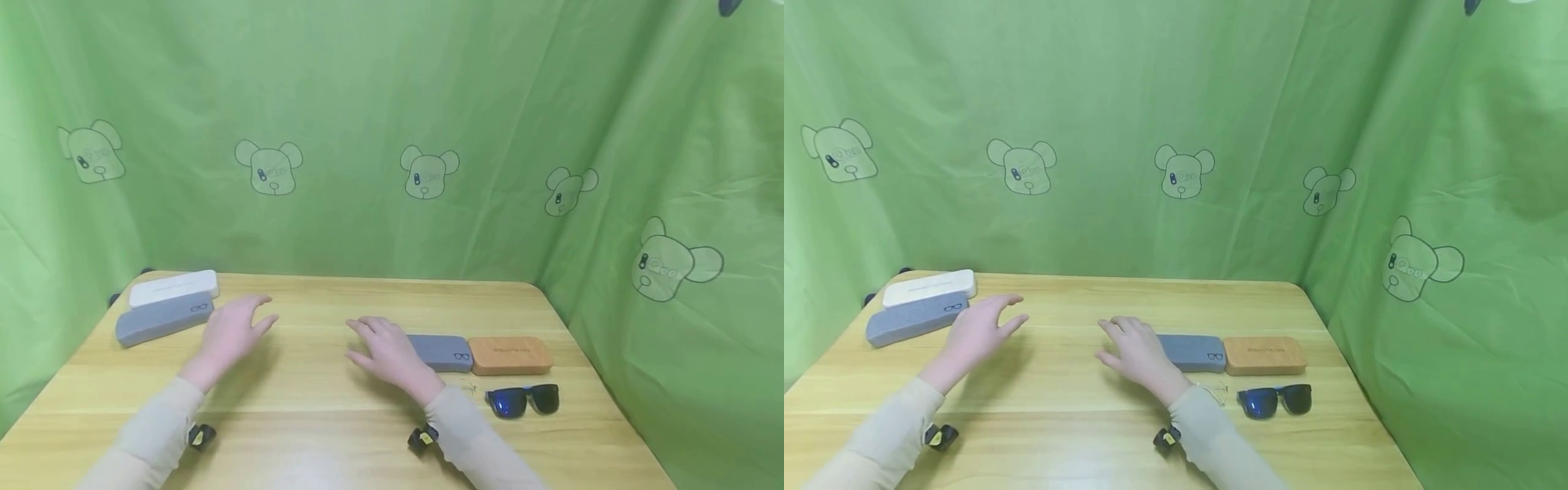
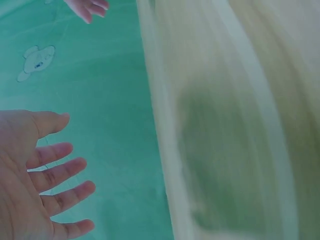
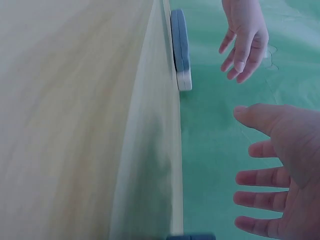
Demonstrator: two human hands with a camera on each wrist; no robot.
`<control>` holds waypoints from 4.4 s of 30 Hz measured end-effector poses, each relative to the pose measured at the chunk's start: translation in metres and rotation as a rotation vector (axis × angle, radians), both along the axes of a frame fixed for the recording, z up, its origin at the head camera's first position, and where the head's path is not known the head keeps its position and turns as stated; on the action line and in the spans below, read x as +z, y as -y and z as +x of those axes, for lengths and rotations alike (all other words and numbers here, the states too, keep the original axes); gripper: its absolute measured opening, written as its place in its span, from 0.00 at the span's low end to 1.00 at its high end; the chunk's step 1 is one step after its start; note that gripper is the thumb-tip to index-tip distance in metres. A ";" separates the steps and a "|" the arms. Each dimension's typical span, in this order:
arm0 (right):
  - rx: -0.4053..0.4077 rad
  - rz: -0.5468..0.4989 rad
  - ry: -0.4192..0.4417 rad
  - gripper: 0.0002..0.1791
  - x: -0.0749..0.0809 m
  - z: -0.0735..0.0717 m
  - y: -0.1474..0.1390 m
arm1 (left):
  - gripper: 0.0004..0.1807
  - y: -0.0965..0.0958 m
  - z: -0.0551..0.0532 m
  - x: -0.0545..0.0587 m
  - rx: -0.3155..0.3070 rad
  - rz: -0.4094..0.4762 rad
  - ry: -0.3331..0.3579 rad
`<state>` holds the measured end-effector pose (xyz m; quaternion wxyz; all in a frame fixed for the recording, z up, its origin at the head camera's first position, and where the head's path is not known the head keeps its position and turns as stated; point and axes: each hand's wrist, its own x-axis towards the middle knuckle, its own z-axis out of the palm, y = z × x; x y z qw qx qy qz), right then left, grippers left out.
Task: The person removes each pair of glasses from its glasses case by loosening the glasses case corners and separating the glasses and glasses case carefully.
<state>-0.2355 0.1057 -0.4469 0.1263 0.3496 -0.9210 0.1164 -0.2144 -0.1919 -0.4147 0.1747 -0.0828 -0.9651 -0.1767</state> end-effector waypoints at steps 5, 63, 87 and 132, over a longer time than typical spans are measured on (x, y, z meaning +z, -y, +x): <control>0.027 0.017 -0.011 0.34 0.003 -0.002 0.014 | 0.24 0.013 0.003 -0.004 0.004 -0.028 -0.012; 0.132 0.213 0.076 0.41 -0.003 0.003 0.148 | 0.48 0.204 0.017 -0.030 0.190 0.081 0.222; 0.100 0.226 0.112 0.41 0.003 -0.014 0.178 | 0.55 0.216 0.012 -0.029 0.221 0.089 0.339; 0.070 0.089 0.097 0.47 0.010 -0.026 0.221 | 0.48 0.168 0.038 0.002 0.268 -0.042 0.044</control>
